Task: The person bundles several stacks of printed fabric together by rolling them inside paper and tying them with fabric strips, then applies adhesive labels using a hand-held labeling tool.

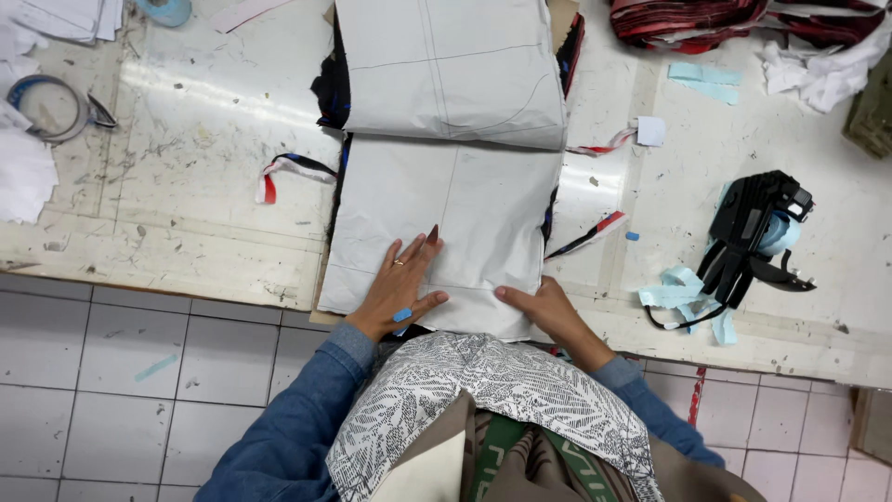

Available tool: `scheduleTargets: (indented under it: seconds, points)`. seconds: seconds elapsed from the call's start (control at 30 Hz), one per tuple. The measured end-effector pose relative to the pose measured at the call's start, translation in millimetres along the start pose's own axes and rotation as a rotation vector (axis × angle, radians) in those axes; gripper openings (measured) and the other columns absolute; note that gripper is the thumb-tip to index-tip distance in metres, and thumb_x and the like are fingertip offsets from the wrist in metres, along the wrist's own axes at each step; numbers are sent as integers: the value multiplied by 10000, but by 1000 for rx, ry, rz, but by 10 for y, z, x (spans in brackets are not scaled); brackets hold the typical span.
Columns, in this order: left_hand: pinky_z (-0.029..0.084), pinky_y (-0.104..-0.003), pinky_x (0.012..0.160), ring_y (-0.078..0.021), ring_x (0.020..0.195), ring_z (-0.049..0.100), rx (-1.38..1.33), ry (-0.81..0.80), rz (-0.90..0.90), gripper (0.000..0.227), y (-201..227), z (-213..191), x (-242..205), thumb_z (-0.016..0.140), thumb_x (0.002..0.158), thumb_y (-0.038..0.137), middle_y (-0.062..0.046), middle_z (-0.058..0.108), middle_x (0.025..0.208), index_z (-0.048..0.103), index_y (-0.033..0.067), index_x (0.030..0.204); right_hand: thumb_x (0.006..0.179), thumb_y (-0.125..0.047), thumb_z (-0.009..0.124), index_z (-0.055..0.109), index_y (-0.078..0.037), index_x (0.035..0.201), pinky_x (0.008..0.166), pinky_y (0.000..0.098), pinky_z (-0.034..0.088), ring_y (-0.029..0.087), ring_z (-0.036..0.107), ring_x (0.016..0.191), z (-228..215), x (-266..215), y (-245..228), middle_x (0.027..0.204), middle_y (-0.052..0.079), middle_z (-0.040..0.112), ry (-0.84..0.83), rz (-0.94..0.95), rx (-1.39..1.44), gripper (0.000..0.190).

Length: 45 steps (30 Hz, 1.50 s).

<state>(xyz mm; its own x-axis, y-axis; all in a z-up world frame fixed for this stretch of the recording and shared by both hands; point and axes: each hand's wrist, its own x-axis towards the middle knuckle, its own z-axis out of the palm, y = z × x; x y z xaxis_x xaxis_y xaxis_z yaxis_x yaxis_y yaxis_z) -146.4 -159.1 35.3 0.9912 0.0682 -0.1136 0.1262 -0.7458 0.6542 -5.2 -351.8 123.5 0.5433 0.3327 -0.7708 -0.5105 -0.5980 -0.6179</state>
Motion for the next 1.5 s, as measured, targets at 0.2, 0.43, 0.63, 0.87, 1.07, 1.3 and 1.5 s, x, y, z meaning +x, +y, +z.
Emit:
scheduleTargets:
  seconds: [0.2,0.43,0.63,0.87,1.07,1.3,1.5]
  points:
    - [335,-560,1028,-433,1267,415,-707,214,-100,1047,156,-440,-301,233,806,770,-213,406,1430,-236,88,1447,693,-373,813,689,37,972,682,430,542,312,685,817,678,570,-955,825,209,687,-162,-360,-326,512]
    - [436,-550,903,-482,1116,502,-364,883,-391,960,-55,-429,-212,639,860,207,-303,406,1319,-111,43,1437,919,-458,554,589,-182,1287,913,426,481,303,597,1108,1086,1356,-698,1126,111,672,-384,-667,-618,461]
    - [260,-585,1012,-409,1243,391,78,865,-105,719,-285,24,682,575,887,178,-211,445,1338,174,-70,1430,866,-87,520,666,-163,1135,874,394,494,244,633,1016,590,1432,-852,1007,75,700,-301,-841,-634,315]
    - [98,-548,1115,-353,1392,245,93,639,-242,863,-421,-162,671,586,884,474,-177,374,1456,182,14,1492,982,-431,509,418,-200,1433,1073,655,9,399,174,1394,176,1648,-1592,1529,123,262,160,-962,-943,515]
    - [94,-547,1117,-356,1388,234,6,605,-283,874,-419,-267,703,623,865,458,-132,329,1497,197,5,1479,878,-700,424,288,-354,1484,1085,646,-68,301,34,1449,240,2299,-2049,1584,10,125,206,-921,-1269,711]
    - [131,-518,1152,-332,1413,237,-42,506,-344,782,-368,-498,757,589,878,459,-158,355,1473,238,87,1469,916,-657,484,251,-308,1523,1092,640,-63,292,-31,1438,155,2553,-2349,1566,-19,26,272,-931,-1265,738]
    - [227,-411,1154,-370,1398,286,-398,518,-337,838,-272,-931,705,531,939,174,-243,261,1507,-112,15,1452,966,-244,585,528,-109,1303,1109,537,188,308,368,1334,-451,2329,-1725,1411,102,446,203,-1162,-836,367]
